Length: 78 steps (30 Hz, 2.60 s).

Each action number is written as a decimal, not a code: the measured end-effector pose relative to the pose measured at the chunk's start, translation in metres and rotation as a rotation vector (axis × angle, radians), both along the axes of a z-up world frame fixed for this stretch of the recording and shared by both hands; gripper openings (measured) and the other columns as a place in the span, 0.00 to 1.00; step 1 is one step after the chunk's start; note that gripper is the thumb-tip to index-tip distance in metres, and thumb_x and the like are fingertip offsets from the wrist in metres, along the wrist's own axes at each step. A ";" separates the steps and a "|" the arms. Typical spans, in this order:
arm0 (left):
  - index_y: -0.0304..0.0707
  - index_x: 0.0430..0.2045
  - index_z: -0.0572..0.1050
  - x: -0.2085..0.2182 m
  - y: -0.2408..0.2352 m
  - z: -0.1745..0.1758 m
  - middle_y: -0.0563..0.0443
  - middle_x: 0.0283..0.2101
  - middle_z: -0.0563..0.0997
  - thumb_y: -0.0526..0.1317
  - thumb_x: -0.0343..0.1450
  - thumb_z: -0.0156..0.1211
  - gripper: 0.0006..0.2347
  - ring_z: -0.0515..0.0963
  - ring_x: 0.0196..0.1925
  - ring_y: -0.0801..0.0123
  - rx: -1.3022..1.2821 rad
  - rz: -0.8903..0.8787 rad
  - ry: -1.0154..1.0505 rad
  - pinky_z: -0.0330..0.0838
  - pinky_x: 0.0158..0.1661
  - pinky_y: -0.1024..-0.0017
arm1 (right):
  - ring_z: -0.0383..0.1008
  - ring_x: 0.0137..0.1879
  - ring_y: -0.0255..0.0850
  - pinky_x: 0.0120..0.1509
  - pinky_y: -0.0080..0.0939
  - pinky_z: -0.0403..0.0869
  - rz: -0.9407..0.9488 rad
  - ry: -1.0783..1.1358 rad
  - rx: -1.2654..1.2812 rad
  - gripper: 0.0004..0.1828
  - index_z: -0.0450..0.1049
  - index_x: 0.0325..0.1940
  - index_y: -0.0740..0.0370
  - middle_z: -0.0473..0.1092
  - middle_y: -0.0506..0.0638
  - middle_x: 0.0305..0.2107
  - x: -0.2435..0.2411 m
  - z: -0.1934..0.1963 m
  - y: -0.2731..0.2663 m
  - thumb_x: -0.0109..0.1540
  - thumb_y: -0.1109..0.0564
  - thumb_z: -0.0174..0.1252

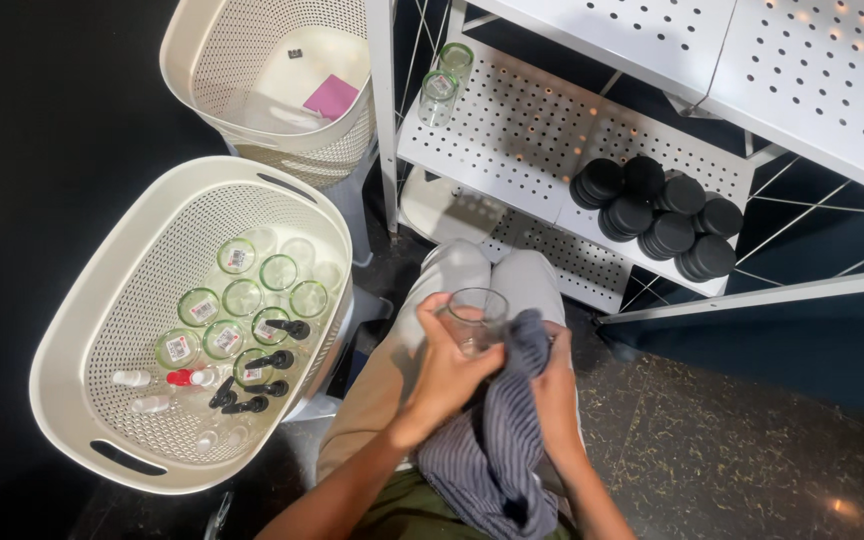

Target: The person picks up clear glasses from a white basket, wipes each glass with a gray cloth, and places the dried glasses on a white metal shelf. The person repeats this process for several glasses.

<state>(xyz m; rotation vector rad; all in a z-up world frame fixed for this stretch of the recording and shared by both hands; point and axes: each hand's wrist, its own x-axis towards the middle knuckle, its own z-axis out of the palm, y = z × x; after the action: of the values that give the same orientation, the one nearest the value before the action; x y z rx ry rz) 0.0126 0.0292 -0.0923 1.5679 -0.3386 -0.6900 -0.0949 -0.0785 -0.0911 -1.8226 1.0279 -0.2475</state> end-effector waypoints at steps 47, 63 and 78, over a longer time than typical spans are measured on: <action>0.45 0.75 0.50 0.272 -0.149 -0.143 0.30 0.72 0.56 0.44 0.73 0.49 0.31 0.56 0.75 0.40 0.248 0.313 -0.095 0.53 0.71 0.49 | 0.62 0.69 0.53 0.78 0.56 0.58 0.116 -0.055 0.034 0.20 0.65 0.61 0.57 0.63 0.53 0.59 0.377 -0.154 -0.122 0.68 0.49 0.42; 0.47 0.74 0.50 0.281 -0.161 -0.146 0.28 0.71 0.59 0.48 0.74 0.49 0.31 0.60 0.73 0.38 0.199 0.375 0.016 0.57 0.69 0.49 | 0.65 0.64 0.58 0.72 0.59 0.66 0.200 -0.171 -0.251 0.38 0.62 0.63 0.61 0.60 0.57 0.52 0.395 -0.190 -0.134 0.55 0.50 0.73; 0.36 0.73 0.51 0.283 -0.163 -0.142 0.26 0.72 0.58 0.47 0.74 0.53 0.32 0.62 0.72 0.37 0.136 0.428 0.011 0.61 0.67 0.49 | 0.64 0.65 0.62 0.71 0.61 0.66 0.181 -0.214 -0.273 0.41 0.61 0.62 0.62 0.60 0.59 0.52 0.398 -0.181 -0.131 0.53 0.49 0.75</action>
<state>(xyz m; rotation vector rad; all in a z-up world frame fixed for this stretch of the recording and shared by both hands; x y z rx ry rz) 0.2958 -0.1333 -0.2345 1.6931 0.0569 -0.3930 0.3029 -0.2091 -0.2721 -2.0686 0.7014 -0.4804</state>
